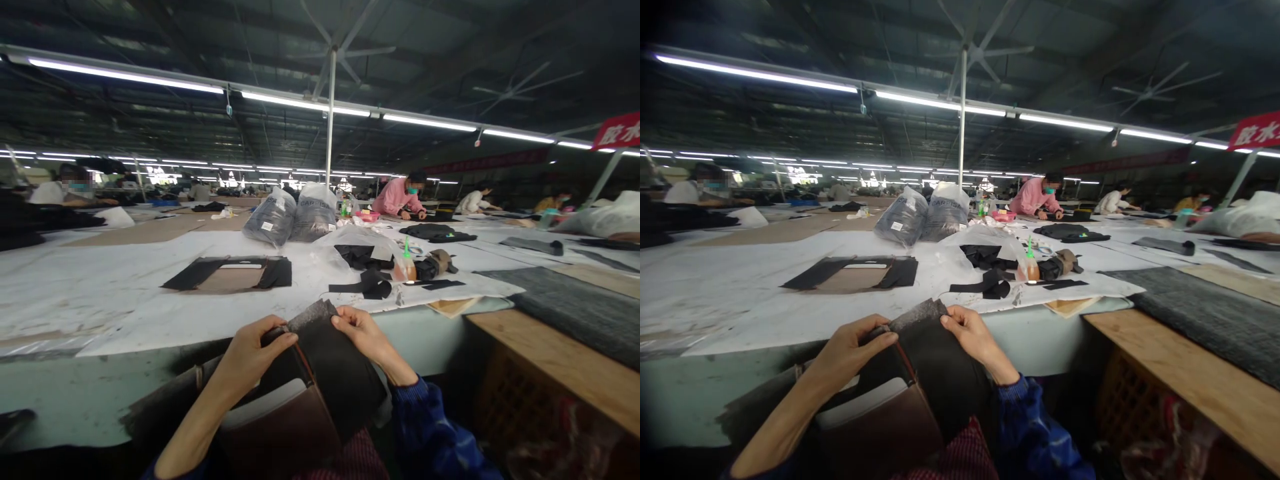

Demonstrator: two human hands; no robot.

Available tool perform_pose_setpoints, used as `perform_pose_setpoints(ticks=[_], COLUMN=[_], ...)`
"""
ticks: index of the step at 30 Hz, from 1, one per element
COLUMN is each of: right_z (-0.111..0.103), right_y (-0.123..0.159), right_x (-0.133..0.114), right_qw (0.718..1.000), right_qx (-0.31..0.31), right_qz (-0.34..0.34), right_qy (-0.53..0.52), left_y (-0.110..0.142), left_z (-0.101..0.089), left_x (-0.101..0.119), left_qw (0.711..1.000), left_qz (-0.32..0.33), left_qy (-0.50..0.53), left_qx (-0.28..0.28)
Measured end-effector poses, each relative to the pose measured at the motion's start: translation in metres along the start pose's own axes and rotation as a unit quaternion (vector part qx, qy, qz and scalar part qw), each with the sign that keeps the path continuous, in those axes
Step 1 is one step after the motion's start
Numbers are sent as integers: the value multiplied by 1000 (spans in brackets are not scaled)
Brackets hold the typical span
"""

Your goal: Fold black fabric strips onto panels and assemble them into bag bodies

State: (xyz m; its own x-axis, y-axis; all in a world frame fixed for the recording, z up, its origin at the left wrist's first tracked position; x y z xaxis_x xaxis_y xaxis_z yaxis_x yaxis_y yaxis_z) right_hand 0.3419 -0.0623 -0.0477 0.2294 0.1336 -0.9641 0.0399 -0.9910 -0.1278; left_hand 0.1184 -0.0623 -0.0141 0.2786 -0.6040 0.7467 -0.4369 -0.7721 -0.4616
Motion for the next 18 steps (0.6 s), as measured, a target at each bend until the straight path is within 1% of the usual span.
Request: perform_pose_setpoints(ticks=[1, 2, 4, 5, 6, 7, 8, 9, 11, 12, 13, 15, 16, 18], right_z=[-7, -16, -41, -53, -62, -65, -63, -55, -27, -12, 2, 26, 34, 43], right_y=[-2, -5, -14, -18, -20, -22, -21, -19, -5, 5, 15, 30, 34, 35], right_x=[2, 3, -2, -6, -13, -21, -29, -38, -53, -60, -65, -72, -74, -73], right_qw=[999, 997, 985, 973, 960, 951, 950, 955, 963, 958, 946, 916, 906, 902], right_qx=[7, 30, 120, 170, 207, 219, 202, 162, 55, 19, 0, -9, -10, -24], right_qz=[-3, -7, -11, -12, -18, -29, -46, -66, -121, -152, -187, -245, -262, -265], right_qy=[37, 68, 127, 158, 190, 217, 236, 240, 234, 244, 266, 316, 333, 339], left_y=[3, 5, 7, 7, 7, 7, 7, 6, 7, 7, 8, 11, 12, 14], left_z=[3, 6, 9, 9, 9, 9, 9, 10, 11, 13, 14, 16, 16, 16], left_x=[-5, -9, -18, -21, -22, -23, -23, -23, -20, -19, -17, -15, -14, -13], left_qw=[1000, 999, 999, 999, 999, 999, 999, 999, 999, 998, 998, 996, 995, 994], left_qz=[-11, -20, -28, -30, -30, -30, -31, -31, -30, -29, -29, -36, -42, -47], left_qy=[18, 32, 39, 36, 30, 26, 25, 29, 44, 51, 57, 67, 72, 88], left_qx=[-6, -7, -2, 2, 5, 6, 7, 5, -3, -11, -21, -39, -45, -51])
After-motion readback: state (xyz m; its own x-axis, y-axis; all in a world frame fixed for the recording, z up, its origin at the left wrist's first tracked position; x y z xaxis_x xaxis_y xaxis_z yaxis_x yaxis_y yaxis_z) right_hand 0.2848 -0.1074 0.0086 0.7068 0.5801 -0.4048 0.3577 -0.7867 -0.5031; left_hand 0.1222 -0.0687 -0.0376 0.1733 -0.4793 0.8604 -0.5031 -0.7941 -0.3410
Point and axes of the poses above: each hand's wrist, its own y-axis away from the middle knuckle, its own z-axis out of the palm, x = y × z, the point moved 4 cm from there along -y, towards the middle knuckle, and after that the axes turned 13 degrees about z, right-handed, at the moved point
